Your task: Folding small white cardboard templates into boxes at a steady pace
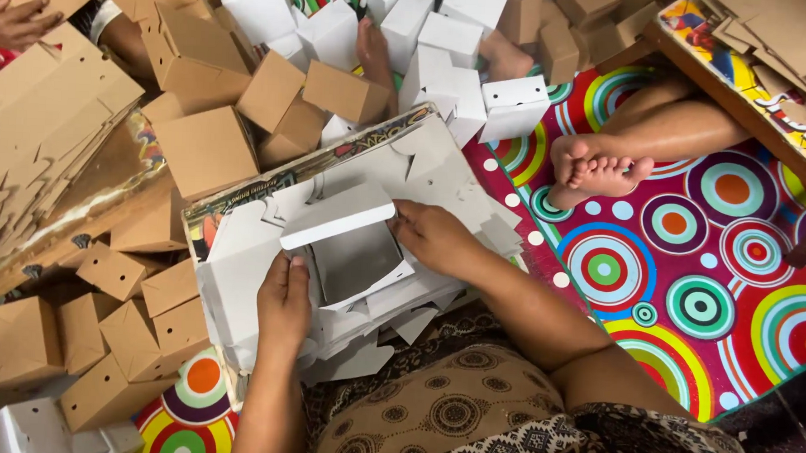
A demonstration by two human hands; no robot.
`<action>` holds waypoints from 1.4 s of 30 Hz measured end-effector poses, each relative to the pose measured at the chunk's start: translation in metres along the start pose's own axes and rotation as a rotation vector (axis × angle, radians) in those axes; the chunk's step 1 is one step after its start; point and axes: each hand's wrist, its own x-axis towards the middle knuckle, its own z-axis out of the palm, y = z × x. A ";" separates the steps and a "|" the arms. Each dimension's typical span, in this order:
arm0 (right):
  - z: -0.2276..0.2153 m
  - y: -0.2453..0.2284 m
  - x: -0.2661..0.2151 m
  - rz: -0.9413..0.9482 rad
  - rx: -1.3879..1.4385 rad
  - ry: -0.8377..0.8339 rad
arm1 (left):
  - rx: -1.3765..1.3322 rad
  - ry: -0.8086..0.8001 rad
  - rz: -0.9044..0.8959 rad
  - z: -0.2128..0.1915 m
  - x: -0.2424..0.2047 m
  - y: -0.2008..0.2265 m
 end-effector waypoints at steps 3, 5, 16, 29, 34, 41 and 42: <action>0.008 0.004 0.001 0.005 -0.025 -0.002 | 0.054 -0.021 -0.016 0.000 -0.011 0.037; 0.010 0.004 0.001 0.022 -0.039 -0.010 | 0.080 -0.057 -0.040 0.000 -0.013 0.043; 0.003 0.011 0.001 0.022 -0.193 -0.241 | 0.124 -0.295 0.153 -0.012 0.003 -0.006; -0.021 -0.027 -0.035 -0.359 0.040 -0.200 | -0.194 -0.247 0.277 -0.008 -0.014 -0.004; -0.006 -0.011 -0.030 -0.335 0.003 -0.047 | -0.135 -0.197 0.355 0.000 -0.015 -0.010; 0.005 0.006 -0.030 -0.445 -0.043 0.103 | -0.160 -0.138 0.379 0.004 -0.022 -0.016; 0.004 0.007 -0.031 -0.450 -0.025 0.093 | -0.153 -0.136 0.388 0.003 -0.023 -0.016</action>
